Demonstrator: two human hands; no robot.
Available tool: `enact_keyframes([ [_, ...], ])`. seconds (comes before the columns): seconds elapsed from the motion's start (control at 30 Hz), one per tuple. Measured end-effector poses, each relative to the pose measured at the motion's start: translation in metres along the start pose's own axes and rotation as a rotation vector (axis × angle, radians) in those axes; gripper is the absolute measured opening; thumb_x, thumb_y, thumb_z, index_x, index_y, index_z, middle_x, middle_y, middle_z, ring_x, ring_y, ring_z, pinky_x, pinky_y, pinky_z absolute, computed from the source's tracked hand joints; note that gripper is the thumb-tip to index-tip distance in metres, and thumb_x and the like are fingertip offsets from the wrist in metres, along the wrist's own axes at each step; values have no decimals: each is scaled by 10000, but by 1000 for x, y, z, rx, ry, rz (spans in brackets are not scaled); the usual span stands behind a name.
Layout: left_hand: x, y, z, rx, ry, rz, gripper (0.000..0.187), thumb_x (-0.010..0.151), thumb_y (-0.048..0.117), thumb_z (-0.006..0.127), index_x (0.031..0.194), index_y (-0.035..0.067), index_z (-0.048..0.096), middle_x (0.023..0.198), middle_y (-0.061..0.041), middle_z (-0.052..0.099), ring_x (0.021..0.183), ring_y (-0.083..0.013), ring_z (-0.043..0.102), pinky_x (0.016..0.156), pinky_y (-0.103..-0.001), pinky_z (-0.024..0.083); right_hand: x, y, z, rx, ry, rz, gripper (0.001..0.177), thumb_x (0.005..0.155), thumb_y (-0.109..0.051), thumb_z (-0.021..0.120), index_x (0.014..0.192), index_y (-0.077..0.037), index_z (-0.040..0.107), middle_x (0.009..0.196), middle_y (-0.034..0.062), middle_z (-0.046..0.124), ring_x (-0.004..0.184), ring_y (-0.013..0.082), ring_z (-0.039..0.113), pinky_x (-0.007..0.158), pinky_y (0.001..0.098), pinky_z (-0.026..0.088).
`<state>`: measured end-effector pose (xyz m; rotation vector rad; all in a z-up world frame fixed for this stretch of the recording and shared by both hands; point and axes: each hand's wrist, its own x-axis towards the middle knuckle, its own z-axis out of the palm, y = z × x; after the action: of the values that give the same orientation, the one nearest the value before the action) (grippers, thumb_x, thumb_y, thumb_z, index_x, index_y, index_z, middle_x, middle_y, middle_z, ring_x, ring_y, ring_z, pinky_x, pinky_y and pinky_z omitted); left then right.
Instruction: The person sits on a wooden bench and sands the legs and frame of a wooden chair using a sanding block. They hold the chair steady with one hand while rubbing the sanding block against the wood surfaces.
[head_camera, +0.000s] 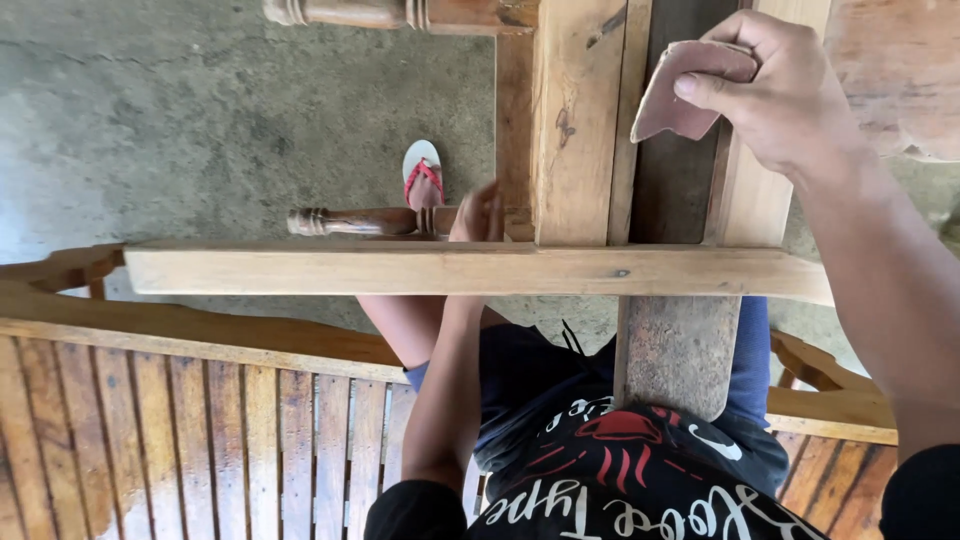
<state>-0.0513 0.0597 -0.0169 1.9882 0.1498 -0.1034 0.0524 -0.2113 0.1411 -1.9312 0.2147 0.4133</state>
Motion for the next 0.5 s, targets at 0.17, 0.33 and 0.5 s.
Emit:
enact_keyframes([
  [0.17, -78, 70, -59, 152, -279, 191, 61, 921, -20, 556, 962, 21, 540, 947, -145, 599, 892, -303, 546, 809, -408, 416, -33, -4, -1, -57, 57, 21, 233, 928, -17, 736, 1040, -69, 538, 962, 21, 649, 864, 80, 614, 702, 201, 467],
  [0.33, -102, 144, -44, 15, -327, 208, 305, 1020, 317, 517, 1092, 38, 616, 920, -108, 652, 707, -216, 628, 631, -354, 492, -90, 13, 27, -50, 33, 91, 430, 827, -9, 738, 1170, -63, 485, 1078, 80, 564, 966, 186, 574, 813, 297, 518],
  [0.5, -89, 149, -10, 525, 176, 947, 498, 975, 437, 634, 1439, 304, 514, 1458, -129, 393, 1192, -294, 443, 980, -437, 523, -142, 64, 45, 491, 30, -73, 487, 803, -65, 771, 1209, -71, 503, 1098, 82, 543, 906, 179, 595, 684, 253, 481],
])
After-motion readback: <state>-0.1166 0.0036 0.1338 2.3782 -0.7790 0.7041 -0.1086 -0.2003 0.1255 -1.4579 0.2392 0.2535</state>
